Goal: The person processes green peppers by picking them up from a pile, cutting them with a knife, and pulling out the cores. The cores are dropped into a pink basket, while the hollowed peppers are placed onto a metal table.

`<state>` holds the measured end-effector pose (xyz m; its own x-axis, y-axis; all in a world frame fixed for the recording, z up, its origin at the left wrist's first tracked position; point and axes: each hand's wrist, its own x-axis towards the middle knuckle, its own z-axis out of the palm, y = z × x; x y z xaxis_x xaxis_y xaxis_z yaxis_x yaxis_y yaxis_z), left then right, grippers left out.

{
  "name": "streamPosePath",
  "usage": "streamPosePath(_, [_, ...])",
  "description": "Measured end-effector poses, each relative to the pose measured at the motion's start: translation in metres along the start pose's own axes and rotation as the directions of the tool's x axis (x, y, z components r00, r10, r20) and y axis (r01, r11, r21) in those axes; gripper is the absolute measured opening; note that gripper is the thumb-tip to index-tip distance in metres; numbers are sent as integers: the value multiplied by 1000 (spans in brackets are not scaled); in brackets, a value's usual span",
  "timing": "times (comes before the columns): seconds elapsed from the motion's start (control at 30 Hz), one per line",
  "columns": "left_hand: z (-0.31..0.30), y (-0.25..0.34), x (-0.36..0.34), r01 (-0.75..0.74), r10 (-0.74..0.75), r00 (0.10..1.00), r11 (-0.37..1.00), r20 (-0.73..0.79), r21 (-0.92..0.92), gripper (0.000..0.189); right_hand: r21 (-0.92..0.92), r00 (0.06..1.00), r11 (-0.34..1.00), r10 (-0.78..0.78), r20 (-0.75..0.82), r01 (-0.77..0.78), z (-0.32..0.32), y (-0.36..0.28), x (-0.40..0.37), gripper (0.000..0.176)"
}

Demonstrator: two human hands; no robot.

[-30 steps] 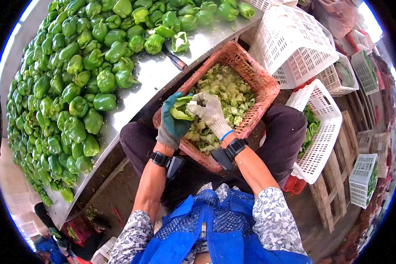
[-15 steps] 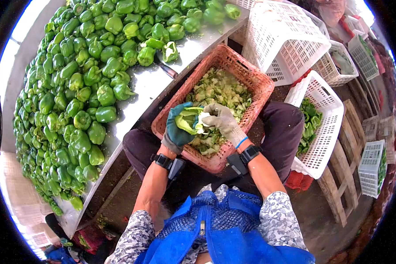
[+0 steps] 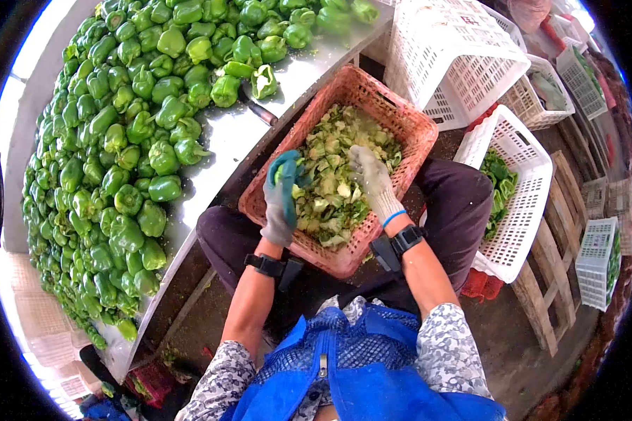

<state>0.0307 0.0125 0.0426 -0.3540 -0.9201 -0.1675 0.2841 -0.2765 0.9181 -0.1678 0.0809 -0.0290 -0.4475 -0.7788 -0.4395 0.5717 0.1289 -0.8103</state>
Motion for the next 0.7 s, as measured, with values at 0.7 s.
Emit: streamPosePath(0.7, [-33,11,15,311,-142,948,593,284,-743,57,81,986,989,115,124,-126,97,6,-17,85])
